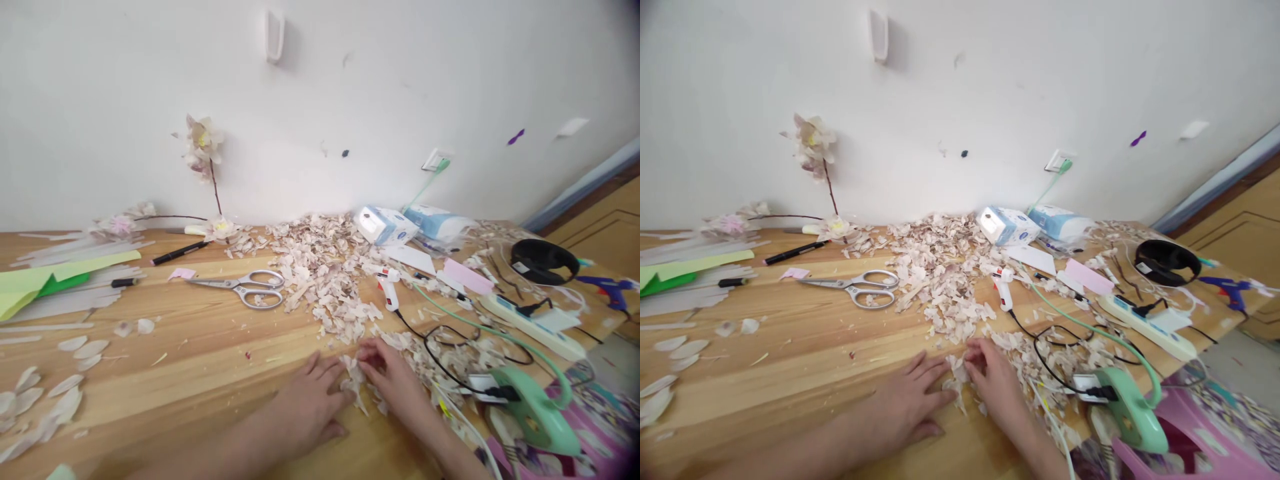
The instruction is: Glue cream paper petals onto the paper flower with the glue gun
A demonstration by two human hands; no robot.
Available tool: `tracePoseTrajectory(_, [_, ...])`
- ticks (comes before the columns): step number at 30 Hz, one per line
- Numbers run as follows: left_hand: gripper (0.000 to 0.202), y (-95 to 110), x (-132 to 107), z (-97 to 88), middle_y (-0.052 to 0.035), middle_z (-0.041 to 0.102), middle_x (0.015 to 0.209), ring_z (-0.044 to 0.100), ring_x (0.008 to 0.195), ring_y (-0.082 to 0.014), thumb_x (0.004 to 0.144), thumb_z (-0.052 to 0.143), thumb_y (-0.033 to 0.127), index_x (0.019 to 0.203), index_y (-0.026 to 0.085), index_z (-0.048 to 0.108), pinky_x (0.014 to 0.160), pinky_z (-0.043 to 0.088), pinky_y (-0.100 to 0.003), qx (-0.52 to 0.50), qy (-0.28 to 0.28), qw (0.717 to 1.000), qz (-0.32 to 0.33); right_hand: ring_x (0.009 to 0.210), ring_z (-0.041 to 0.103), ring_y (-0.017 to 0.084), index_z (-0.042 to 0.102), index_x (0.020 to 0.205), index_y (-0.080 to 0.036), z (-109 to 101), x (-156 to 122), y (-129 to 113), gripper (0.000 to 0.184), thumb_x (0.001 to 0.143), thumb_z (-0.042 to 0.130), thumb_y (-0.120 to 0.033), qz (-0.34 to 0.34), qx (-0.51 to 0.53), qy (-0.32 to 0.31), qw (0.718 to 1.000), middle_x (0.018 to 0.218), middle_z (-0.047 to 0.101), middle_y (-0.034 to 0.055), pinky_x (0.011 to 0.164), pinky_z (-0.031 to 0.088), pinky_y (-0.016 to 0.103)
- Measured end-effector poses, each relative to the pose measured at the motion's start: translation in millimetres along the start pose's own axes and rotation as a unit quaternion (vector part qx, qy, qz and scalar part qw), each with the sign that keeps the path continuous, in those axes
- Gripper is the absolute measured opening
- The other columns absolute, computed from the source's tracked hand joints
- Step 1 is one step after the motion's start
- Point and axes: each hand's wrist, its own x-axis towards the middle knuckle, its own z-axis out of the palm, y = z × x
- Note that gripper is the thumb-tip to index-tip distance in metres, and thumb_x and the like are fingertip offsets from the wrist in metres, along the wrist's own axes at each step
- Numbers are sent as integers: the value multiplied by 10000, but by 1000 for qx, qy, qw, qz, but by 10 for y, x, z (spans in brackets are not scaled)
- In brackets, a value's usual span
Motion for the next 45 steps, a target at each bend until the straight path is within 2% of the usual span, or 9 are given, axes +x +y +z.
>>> tracePoseTrajectory(4, [441, 11, -2, -20, -158, 379, 1418, 317, 1317, -290, 823, 531, 422, 1226, 244, 522, 1081, 214, -500, -12, 1, 1000, -23, 747, 614, 194, 516, 1000, -182, -14, 43, -70, 221, 790, 507, -248, 11, 46, -22, 999, 799, 614, 28, 700, 508, 343])
tracePoseTrajectory(11, [323, 27, -41, -119, -133, 451, 1360, 388, 1263, -286, 789, 583, 257, 1109, 224, 607, 1069, 255, -475, -75, 23, 996, -51, 1024, 571, 199, 554, 1040, -209, -135, -11, -248, 474, 623, 449, -10, -27, 44, -135, 989, 1041, 625, 44, 934, 409, 372])
tracePoseTrajectory(15, [317, 24, -44, -170, -112, 459, 1349, 421, 1238, -266, 752, 592, 197, 1066, 228, 627, 1058, 286, -440, -200, 51, 976, -64, 817, 598, 188, 581, 924, -210, -119, 49, -229, 291, 681, 507, -69, -10, 30, -142, 989, 832, 622, 7, 773, 460, 327])
tracePoseTrajectory(21, [244, -155, 20, -305, -80, 593, 1074, 542, 1058, -227, 700, 657, 239, 925, 204, 571, 935, 408, -398, -455, 250, 829, -207, 659, 566, 140, 556, 902, -197, -31, 234, -505, 223, 691, 625, -212, 28, 175, -140, 974, 700, 575, -39, 641, 434, 267])
tracePoseTrajectory(25, [418, -244, -7, -441, -42, 633, 823, 611, 775, -166, 574, 776, 361, 869, 168, 551, 752, 473, -324, -588, 252, 739, -209, 684, 568, 132, 560, 891, -200, 100, 317, -851, 217, 687, 634, -200, -8, 203, -166, 965, 725, 580, -36, 658, 436, 264])
tracePoseTrajectory(28, [422, -257, -92, -515, -13, 623, 667, 590, 627, -132, 541, 778, 436, 756, 145, 562, 641, 468, -281, -600, 269, 724, -210, 728, 586, 144, 550, 900, -210, 199, 334, -1016, 207, 705, 615, -205, -42, 198, -173, 964, 757, 597, -26, 697, 449, 281])
tracePoseTrajectory(37, [354, -330, -397, -756, 22, 624, 594, 592, 549, -111, 532, 785, 394, 689, 153, 577, 524, 481, -227, -546, 411, 691, -236, 809, 576, 186, 548, 996, -245, 215, 60, -735, 458, 618, 481, 5, -94, -47, -272, 956, 879, 613, 1, 732, 451, 302])
tracePoseTrajectory(41, [361, -504, -540, -1018, 8, 664, 657, 626, 608, -119, 522, 795, 354, 737, 148, 592, 565, 515, -232, -530, 452, 676, -239, 790, 584, 191, 545, 950, -235, 84, 97, -512, 393, 680, 388, 4, -117, -134, -237, 955, 872, 615, 18, 718, 460, 318])
tracePoseTrajectory(45, [392, -635, -726, -1303, 21, 674, 679, 640, 636, -119, 503, 815, 290, 809, 150, 613, 615, 534, -238, -498, 504, 662, -246, 936, 573, 240, 554, 998, -198, 164, 295, -729, 361, 707, 427, -26, -137, -223, -91, 961, 996, 619, 85, 835, 435, 401])
